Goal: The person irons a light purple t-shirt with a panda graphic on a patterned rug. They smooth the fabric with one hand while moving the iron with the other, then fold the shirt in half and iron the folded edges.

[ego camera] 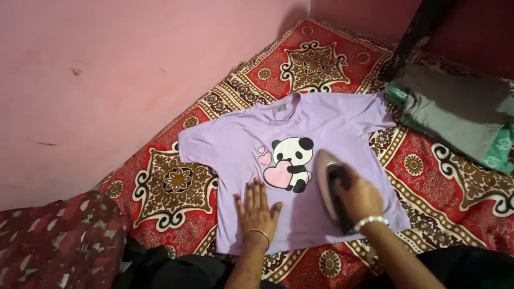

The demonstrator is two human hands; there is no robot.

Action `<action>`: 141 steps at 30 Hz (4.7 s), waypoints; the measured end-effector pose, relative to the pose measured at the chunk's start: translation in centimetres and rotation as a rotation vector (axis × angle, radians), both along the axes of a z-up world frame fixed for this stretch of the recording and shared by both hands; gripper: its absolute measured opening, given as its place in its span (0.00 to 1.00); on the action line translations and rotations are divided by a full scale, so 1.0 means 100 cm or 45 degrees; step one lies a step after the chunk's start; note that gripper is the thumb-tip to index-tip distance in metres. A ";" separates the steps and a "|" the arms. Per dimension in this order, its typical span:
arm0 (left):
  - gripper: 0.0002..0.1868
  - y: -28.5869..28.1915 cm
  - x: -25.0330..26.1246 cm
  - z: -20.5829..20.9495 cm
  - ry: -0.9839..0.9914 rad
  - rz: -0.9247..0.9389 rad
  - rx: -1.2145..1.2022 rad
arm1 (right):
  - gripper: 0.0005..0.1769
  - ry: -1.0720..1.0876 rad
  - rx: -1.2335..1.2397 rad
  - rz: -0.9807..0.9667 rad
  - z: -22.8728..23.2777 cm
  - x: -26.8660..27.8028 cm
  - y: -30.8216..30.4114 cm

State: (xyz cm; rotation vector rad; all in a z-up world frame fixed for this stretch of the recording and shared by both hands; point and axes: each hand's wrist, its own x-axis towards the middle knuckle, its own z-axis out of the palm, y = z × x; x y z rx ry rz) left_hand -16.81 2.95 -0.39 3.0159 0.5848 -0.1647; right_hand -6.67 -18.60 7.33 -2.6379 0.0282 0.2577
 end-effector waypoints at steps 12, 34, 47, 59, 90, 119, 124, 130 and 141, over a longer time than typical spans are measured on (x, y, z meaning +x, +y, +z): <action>0.44 -0.002 0.004 0.004 -0.039 0.050 -0.028 | 0.34 -0.002 0.201 0.199 -0.010 0.023 -0.016; 0.77 0.150 -0.027 0.044 0.515 -0.113 -0.300 | 0.23 0.077 -0.053 0.753 0.006 -0.049 0.099; 0.72 0.183 0.021 -0.008 0.100 0.076 -0.522 | 0.35 0.140 0.087 0.910 0.010 -0.044 0.121; 0.49 0.188 0.077 -0.069 -0.686 0.349 -0.334 | 0.36 -0.103 0.362 0.644 0.020 -0.009 0.175; 0.36 0.251 0.092 -0.036 -1.559 0.410 -0.110 | 0.31 -0.200 0.130 0.644 -0.006 0.014 0.229; 0.32 0.250 0.096 -0.080 -0.934 0.494 -0.089 | 0.30 0.228 0.002 1.111 0.024 0.002 0.212; 0.34 0.261 0.098 -0.083 -0.884 0.469 -0.162 | 0.34 0.240 0.143 1.429 0.026 -0.028 0.182; 0.37 0.255 0.098 -0.081 -0.851 0.447 -0.205 | 0.36 0.296 0.216 1.447 0.017 -0.072 0.159; 0.29 0.273 0.087 -0.073 -0.949 0.720 -0.199 | 0.37 0.417 0.959 0.375 0.054 0.000 0.220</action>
